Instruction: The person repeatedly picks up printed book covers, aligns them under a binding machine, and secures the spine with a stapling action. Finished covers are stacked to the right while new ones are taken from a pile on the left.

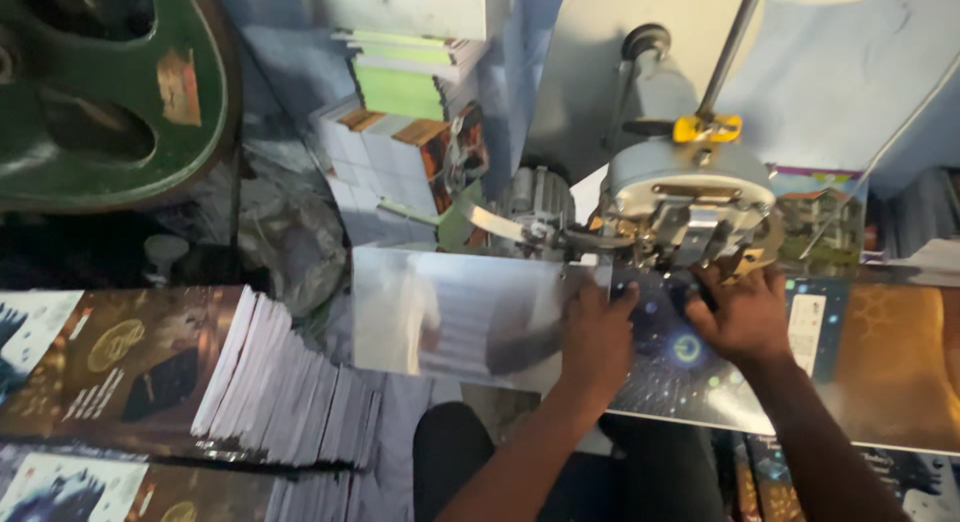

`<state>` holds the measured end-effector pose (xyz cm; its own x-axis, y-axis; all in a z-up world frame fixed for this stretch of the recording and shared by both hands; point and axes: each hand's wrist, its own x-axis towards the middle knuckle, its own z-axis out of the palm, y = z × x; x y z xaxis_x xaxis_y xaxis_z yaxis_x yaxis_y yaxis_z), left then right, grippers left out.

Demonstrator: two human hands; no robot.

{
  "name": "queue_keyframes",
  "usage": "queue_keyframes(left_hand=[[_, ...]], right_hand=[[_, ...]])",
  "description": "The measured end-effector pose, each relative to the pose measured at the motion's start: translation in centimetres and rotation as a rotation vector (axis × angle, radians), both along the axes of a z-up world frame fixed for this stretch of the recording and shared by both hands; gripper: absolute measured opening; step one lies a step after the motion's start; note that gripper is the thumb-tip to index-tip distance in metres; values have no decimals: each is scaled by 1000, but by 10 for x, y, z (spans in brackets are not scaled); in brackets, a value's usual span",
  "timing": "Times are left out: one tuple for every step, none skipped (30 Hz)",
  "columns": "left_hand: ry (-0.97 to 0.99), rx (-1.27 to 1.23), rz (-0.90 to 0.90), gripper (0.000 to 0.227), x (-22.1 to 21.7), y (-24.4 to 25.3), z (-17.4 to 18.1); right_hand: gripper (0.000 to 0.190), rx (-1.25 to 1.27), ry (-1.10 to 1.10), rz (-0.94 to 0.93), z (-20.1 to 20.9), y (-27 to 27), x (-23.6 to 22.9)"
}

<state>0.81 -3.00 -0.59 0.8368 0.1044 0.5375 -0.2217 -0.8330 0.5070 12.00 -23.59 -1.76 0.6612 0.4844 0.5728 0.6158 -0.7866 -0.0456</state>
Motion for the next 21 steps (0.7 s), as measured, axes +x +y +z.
queue_keyframes(left_hand=[[12,1,-12,51,1,-1,-1],[24,3,-23,51,1,0,-2],[37,4,-35,51,1,1,-2],[37,0,-36,52,1,1,-2],[42,-6,-35,52,0,2,-2],[47,-11,-34,52,1,2,-1],[32,-24,-36,52,1,3,0],[18,-37,-38,51,1,3,2],[12,-52,-39,51,-2,2,2],[34,-68,-35,51,-4,1,2],[51,-83,-31,51,-3,1,3],[69,-98,-27,52,-2,1,4],[61,-100,-30,51,-2,1,5],[53,-102,-34,51,-2,1,5],[45,-103,-36,50,-3,1,6],[51,-104,-40,50,-3,1,6],[57,-103,-43,50,-3,2,6],[62,-103,-45,51,-2,3,6],[58,-86,-49,50,-3,3,6],[54,-69,-54,50,-3,4,5],[47,-50,-59,50,-3,5,5]], right_hand=[[54,7,27,-8,1,-2,0],[53,14,55,-17,2,0,-1],[51,21,82,-25,4,2,-2],[51,17,90,-39,6,3,-4],[50,11,102,-51,8,5,-6],[49,6,113,-63,11,5,-6],[50,11,96,-40,14,6,-6],[50,16,79,-17,16,6,-5],[50,19,69,7,15,6,-7],[50,10,70,-3,13,5,-9],[49,1,67,-12,12,5,-7],[49,-7,64,-21,12,4,-6],[51,-7,65,-14,10,3,-4],[53,-7,66,-7,9,1,-2],[54,-7,66,0,8,-1,1],[50,-112,211,-81,9,-4,6],[48,-216,355,-161,12,-8,12],[48,-321,499,-243,14,-14,18],[48,-213,531,-141,17,-20,24],[51,-104,562,-41,21,-29,31],[56,9,588,59,24,-37,39]])
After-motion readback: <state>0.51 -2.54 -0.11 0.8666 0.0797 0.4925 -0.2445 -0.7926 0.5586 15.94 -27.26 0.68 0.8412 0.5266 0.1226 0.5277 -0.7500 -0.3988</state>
